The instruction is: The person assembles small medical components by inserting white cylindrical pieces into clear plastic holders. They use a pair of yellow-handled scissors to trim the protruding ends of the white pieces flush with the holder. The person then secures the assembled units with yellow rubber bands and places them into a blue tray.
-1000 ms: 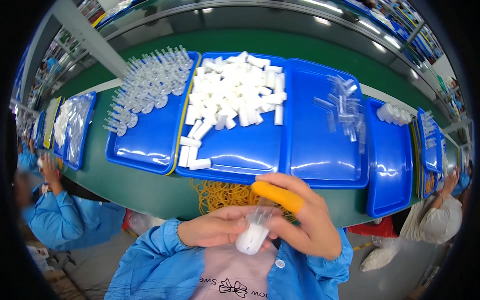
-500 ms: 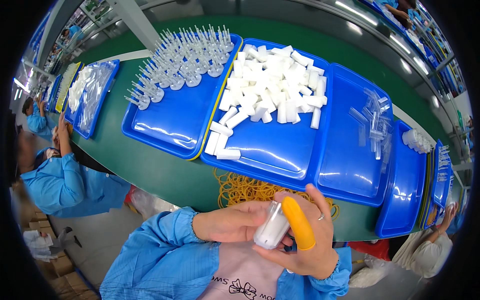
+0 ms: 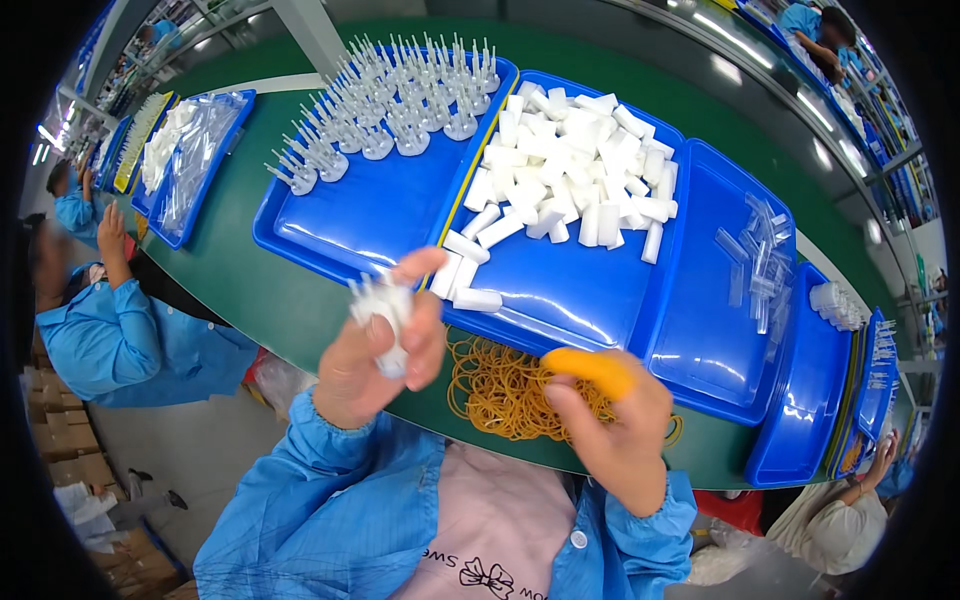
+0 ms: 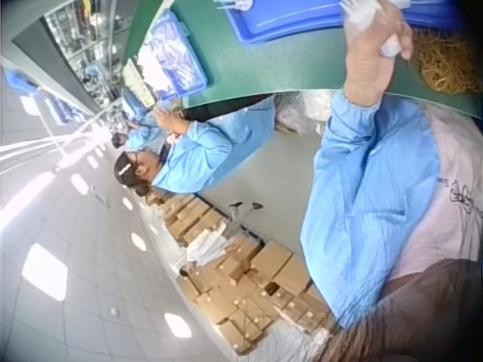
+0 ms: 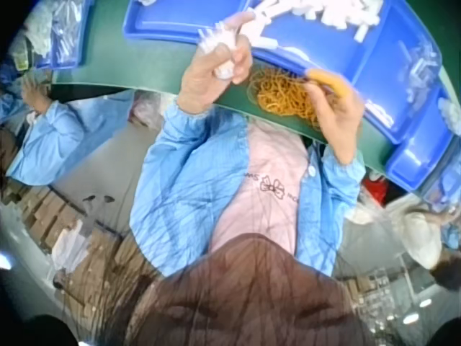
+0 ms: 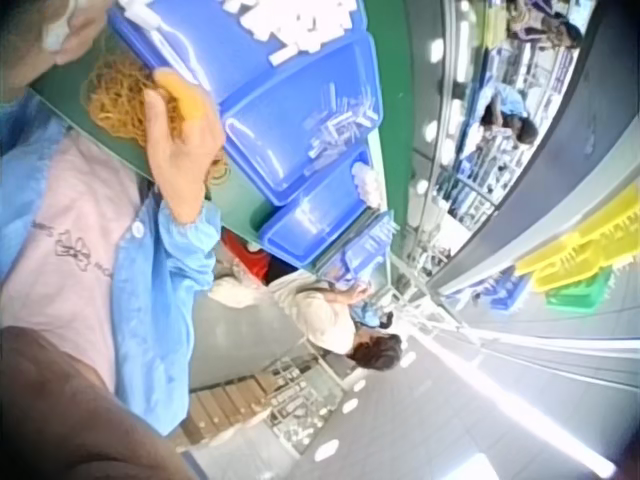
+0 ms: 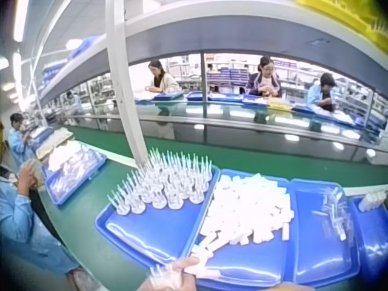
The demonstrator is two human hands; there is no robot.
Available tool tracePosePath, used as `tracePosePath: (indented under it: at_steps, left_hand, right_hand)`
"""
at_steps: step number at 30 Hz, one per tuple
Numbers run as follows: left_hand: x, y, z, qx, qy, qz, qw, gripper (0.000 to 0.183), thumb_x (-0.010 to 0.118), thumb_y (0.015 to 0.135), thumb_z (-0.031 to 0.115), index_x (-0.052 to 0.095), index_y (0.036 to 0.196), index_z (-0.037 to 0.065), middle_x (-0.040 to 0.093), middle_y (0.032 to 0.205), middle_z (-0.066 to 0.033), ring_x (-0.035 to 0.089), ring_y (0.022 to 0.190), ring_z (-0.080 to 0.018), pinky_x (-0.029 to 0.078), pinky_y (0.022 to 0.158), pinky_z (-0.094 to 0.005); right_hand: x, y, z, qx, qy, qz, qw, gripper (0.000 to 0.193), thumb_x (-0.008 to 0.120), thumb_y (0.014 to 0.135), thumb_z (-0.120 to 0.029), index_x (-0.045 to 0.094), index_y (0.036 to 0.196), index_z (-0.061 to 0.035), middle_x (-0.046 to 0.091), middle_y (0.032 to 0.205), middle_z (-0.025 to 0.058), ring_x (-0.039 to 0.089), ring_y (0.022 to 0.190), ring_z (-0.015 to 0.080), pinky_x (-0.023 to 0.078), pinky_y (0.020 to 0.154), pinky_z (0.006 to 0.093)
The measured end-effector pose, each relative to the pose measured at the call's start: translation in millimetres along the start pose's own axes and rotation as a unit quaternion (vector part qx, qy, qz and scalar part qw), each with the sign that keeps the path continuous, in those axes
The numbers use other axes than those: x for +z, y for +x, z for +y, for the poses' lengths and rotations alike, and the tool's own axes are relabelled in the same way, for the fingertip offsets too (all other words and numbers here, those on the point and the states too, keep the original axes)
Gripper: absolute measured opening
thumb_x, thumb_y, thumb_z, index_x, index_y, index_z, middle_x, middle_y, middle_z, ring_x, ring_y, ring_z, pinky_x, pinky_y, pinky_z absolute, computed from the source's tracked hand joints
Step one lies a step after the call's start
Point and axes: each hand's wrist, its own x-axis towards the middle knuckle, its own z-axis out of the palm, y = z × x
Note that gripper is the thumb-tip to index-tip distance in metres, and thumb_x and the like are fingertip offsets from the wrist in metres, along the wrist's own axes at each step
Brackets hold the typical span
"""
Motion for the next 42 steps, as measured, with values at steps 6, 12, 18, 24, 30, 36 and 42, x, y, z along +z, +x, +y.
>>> tracePosePath:
  at_steps: [6, 12, 18, 24, 30, 36, 42]
  left_hand:
    - [-7, -9, 4, 0.142, 0.186, 0.133, 0.963, 0.058, 0.069, 0.077, 0.018, 0.044, 0.125, 0.000, 0.052, 0.074, -0.0028, 0.052, 0.061, -0.0124, 0.043, 0.049, -0.0241]
    - [-8, -22, 1, 0.010, 0.322, 0.020, 0.946, 0.067, 0.077, 0.069, 0.005, 0.046, 0.129, -0.001, 0.058, 0.074, -0.0022, 0.054, 0.067, -0.0070, 0.043, 0.060, -0.0204]
    - [9, -10, -37, -0.008, 0.345, -0.117, 0.931, 0.065, 0.081, 0.070, 0.012, 0.046, 0.125, 0.006, 0.058, 0.085, -0.0019, 0.053, 0.076, -0.0077, 0.043, 0.068, -0.0230]
    - [28, -11, -36, -0.080, 0.360, -0.194, 0.909, 0.050, 0.082, 0.069, 0.021, 0.053, 0.107, 0.007, 0.057, 0.093, -0.0038, 0.055, 0.081, -0.0120, 0.045, 0.073, -0.0260]
    - [34, -13, -46, -0.155, 0.465, -0.337, 0.804, 0.054, 0.081, 0.069, 0.029, 0.052, 0.107, 0.004, 0.058, 0.104, -0.0094, 0.057, 0.094, -0.0191, 0.047, 0.077, -0.0334]
    - [23, -4, -35, -0.219, 0.307, -0.281, 0.883, 0.047, 0.077, 0.071, 0.021, 0.053, 0.108, 0.004, 0.058, 0.099, -0.0085, 0.058, 0.090, -0.0199, 0.048, 0.074, -0.0313]
    - [19, -13, -34, -0.046, -0.053, -0.182, 0.981, 0.042, 0.074, 0.076, 0.018, 0.048, 0.108, 0.011, 0.052, 0.089, -0.0037, 0.052, 0.081, -0.0180, 0.045, 0.067, -0.0326]
  right_hand:
    - [47, 22, 13, -0.192, -0.308, 0.002, 0.932, 0.016, 0.073, 0.068, -0.014, 0.068, 0.082, -0.0084, 0.048, 0.078, 0.0051, 0.048, 0.075, 0.0243, 0.036, 0.068, 0.0373]
    - [31, 21, 8, -0.152, -0.158, 0.063, 0.974, 0.013, 0.072, 0.069, -0.006, 0.067, 0.082, -0.0059, 0.053, 0.084, 0.0067, 0.053, 0.079, 0.0241, 0.039, 0.069, 0.0345]
    - [23, 15, 1, -0.085, 0.143, 0.062, 0.984, 0.008, 0.065, 0.076, 0.000, 0.062, 0.083, -0.0016, 0.057, 0.092, 0.0080, 0.056, 0.074, 0.0173, 0.046, 0.066, 0.0290]
    - [3, 4, -13, 0.071, 0.493, 0.011, 0.867, 0.006, 0.056, 0.084, -0.001, 0.059, 0.089, 0.0021, 0.051, 0.117, 0.0103, 0.054, 0.063, 0.0100, 0.045, 0.059, 0.0209]
    - [2, 10, -10, -0.087, 0.105, -0.068, 0.988, 0.012, 0.065, 0.077, 0.001, 0.060, 0.088, 0.0003, 0.052, 0.119, 0.0119, 0.058, 0.077, 0.0132, 0.047, 0.062, 0.0218]
    - [2, -26, -36, -0.397, -0.111, -0.008, 0.911, 0.023, 0.063, 0.075, -0.011, 0.063, 0.095, -0.0001, 0.057, 0.114, 0.0131, 0.056, 0.079, 0.0245, 0.049, 0.064, 0.0275]
    - [-6, -52, -16, -0.199, -0.239, 0.051, 0.949, 0.021, 0.073, 0.066, -0.016, 0.067, 0.085, -0.0060, 0.063, 0.099, 0.0072, 0.057, 0.080, 0.0241, 0.049, 0.068, 0.0310]
